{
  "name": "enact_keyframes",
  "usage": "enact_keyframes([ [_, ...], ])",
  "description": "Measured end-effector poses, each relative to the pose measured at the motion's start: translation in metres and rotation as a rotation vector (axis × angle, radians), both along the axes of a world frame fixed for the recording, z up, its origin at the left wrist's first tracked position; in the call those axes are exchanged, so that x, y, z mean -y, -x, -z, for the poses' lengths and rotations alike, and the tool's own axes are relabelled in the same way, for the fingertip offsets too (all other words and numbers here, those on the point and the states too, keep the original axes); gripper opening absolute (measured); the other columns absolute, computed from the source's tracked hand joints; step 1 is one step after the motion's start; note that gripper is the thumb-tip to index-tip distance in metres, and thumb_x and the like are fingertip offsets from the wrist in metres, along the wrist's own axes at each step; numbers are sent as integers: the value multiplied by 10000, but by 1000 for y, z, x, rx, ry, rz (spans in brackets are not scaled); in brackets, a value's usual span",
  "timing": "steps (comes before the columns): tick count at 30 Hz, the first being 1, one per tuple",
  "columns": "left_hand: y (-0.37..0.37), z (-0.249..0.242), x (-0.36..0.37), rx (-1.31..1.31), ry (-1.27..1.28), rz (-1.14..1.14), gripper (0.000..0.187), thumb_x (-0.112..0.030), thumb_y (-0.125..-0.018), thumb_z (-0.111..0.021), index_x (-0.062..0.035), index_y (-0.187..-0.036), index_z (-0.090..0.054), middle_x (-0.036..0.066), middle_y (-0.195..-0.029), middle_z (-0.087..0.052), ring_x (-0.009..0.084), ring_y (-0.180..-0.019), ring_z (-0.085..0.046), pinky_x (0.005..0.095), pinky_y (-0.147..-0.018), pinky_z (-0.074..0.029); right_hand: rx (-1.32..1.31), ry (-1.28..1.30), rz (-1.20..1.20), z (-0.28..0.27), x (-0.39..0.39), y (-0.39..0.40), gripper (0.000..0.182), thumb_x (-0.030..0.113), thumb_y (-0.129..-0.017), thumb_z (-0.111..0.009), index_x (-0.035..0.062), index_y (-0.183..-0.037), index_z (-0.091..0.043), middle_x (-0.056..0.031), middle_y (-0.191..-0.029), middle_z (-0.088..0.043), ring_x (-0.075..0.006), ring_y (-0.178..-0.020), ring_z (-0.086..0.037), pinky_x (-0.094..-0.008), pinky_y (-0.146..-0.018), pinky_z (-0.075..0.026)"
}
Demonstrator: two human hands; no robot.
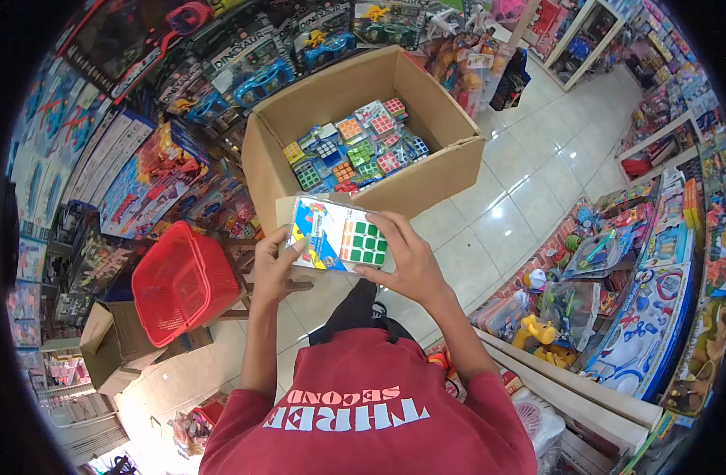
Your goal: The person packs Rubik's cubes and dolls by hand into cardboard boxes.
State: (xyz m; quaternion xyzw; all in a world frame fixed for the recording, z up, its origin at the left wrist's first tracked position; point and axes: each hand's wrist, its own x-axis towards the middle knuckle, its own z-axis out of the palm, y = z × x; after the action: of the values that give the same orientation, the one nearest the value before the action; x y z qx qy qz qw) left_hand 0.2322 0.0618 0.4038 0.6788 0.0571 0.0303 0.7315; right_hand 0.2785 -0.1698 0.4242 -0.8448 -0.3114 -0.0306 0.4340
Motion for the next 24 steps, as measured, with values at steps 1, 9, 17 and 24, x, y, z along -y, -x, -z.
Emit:
enact_keyframes([
  [1,-10,-1,1,1,19,-4,168,-135,-839,-608,19,-907,-612,8,-823,-608,50,-751,-517,216,-687,-421,0,0,-5,-1,0,-10,691,201,-660,-775,46,-1250,-452,-155,-1183,-490,-291,-1022,-558,-339,-773,-505],
  [9,-101,-3,-7,-3,96,-103,187,-122,-840,-602,27,-952,-615,15,-852,-618,56,-784,-529,220,-721,-431,33,90,-108,-8,-13,-118,733,224,-677,-759,38,-1294,-411,-175,-1190,-482,-318,-1057,-533,-362,-816,-473],
  [17,-170,8,-51,60,-123,-308,249,-179,-906,-542,33,-987,-644,50,-930,-647,94,-880,-545,237,-801,-421,-153,174,-175,5,-35,-216,733,286,-715,-729,113,-1338,-384,-185,-1162,-480,-329,-1030,-526,-380,-845,-439],
  [24,-181,13,-76,152,-383,-525,242,-171,-915,-527,4,-1032,-648,48,-941,-647,93,-874,-545,223,-794,-412,-315,526,-319,41,-67,-278,576,389,-745,-682,96,-1201,-485,-207,-964,-579,-301,-820,-619,-368,-709,-485],
])
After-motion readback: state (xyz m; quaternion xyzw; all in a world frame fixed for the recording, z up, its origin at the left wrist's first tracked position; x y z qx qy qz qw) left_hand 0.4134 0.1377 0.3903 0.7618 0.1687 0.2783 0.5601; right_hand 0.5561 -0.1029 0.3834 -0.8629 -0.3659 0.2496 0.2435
